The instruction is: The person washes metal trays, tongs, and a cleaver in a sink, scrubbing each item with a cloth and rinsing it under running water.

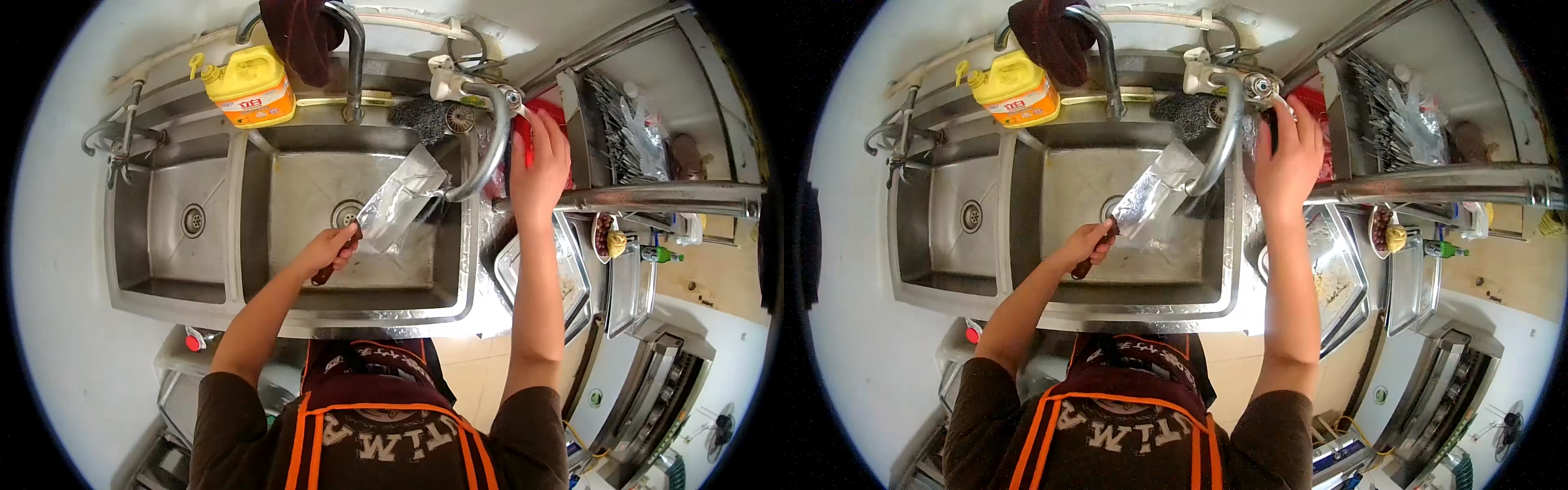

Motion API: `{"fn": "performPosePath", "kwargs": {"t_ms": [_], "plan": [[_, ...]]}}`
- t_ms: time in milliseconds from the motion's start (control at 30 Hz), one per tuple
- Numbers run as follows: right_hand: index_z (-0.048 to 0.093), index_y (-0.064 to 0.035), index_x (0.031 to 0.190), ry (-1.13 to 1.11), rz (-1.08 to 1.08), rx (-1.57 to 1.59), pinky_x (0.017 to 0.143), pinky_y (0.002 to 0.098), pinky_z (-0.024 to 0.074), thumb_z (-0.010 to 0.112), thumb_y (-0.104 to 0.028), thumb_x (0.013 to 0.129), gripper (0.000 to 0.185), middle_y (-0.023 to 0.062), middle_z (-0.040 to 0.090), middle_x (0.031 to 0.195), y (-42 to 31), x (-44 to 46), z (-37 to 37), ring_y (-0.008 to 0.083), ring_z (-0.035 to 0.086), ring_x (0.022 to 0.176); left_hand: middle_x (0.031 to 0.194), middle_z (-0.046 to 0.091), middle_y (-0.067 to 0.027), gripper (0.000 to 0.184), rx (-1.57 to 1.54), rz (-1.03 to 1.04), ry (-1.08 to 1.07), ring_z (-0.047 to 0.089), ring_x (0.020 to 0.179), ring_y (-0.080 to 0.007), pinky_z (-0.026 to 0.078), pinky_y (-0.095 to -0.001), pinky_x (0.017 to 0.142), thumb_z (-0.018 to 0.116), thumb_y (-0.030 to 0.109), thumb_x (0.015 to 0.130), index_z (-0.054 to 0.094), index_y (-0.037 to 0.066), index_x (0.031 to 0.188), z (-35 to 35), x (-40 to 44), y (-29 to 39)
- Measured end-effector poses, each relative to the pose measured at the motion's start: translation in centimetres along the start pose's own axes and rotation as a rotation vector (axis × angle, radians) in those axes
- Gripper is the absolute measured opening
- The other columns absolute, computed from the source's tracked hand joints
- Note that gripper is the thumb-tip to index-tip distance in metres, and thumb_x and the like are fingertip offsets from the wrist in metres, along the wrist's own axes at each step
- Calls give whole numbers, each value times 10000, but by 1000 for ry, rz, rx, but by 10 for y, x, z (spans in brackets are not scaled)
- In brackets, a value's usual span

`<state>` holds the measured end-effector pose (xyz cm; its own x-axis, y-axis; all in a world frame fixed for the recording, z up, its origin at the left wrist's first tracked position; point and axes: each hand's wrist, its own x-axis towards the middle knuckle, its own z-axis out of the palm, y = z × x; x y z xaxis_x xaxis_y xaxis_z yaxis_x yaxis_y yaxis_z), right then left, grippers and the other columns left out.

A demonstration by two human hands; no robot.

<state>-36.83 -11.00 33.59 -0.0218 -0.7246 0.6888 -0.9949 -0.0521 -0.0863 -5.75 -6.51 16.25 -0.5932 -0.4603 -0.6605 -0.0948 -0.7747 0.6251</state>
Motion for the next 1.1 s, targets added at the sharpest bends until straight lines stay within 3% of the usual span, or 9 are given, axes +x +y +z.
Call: {"fn": "performPosePath", "kwargs": {"t_ms": [200, 300, 400, 700, 833, 900, 1000, 1033, 1100], "plan": [[433, -104, 1241, -401, -58, -264, 650, 388, 484, 589, -256, 792, 499, 124, 622, 884, 24, 30, 28, 293, 602, 781, 543, 343, 36, 439, -109, 31, 40, 314, 444, -65, 268, -224, 408, 442, 454, 894, 474, 47, 731, 27, -11, 0], [407, -76, 1263, -543, -95, -327, 530, 374, 499, 553, -256, 821, 499, 110, 639, 745, 16, 45, 25, 286, 625, 659, 552, 466, -36, 456, 99, 126, 195, 436, 450, -154, 352, -280, 438, 485, 455, 869, 512, 18, 740, 33, -10, -18], [379, -4, 1258, -669, -51, -289, 654, 393, 514, 461, -126, 846, 438, 177, 643, 845, 17, 51, 39, 298, 637, 792, 726, 596, -188, 406, 1067, 404, 708, 571, 658, -352, 442, -414, 603, 584, 399, 799, 587, -7, 811, 60, -20, -29], [308, 71, 1264, -660, 133, 85, 776, 415, 478, 377, -91, 872, 430, 252, 596, 980, 27, 46, 42, 365, 588, 920, 759, 597, -148, 288, 1357, 124, 1116, 588, 739, -332, 474, -427, 635, 609, 305, 775, 559, 23, 804, 152, -88, -45], [268, -109, 1337, -585, 183, 236, 748, 440, 457, 465, -253, 869, 528, 221, 601, 981, 25, 23, -6, 368, 588, 884, 754, 596, -140, 296, 1342, 93, 1181, 589, 747, -321, 476, -420, 634, 614, 314, 768, 565, 25, 809, 171, -112, -45], [262, -138, 1340, -313, 167, 403, 729, 427, 462, 495, -264, 859, 549, 190, 614, 969, 36, -9, -16, 361, 591, 879, 753, 602, -140, 291, 1290, 50, 1199, 592, 742, -321, 476, -421, 630, 622, 314, 761, 578, 30, 808, 177, -119, -44], [514, -71, 1125, -382, 132, 645, 686, 400, 469, 521, -270, 858, 333, 155, 631, 910, 38, -90, -28, 295, 615, 819, 735, 617, -149, 273, 1241, 7, 1226, 604, 731, -325, 481, -419, 622, 623, 307, 757, 630, 36, 781, 182, -121, -45], [542, -33, 1107, -562, 37, 869, 590, 325, 473, 501, -224, 884, 297, 116, 631, 786, 34, -128, -15, 183, 601, 681, 732, 619, -149, 261, 1219, 8, 1238, 608, 736, -319, 484, -414, 622, 627, 294, 754, 636, 35, 784, 184, -118, -47], [576, -42, 1003, -1284, 308, 1257, 666, 312, 484, 413, -356, 921, 363, 77, 633, 848, -14, -197, -24, 174, 603, 760, 735, 628, -147, 192, 1125, 21, 1282, 621, 731, -305, 495, -398, 627, 640, 232, 716, 648, 42, 745, 194, -106, -56]]}}
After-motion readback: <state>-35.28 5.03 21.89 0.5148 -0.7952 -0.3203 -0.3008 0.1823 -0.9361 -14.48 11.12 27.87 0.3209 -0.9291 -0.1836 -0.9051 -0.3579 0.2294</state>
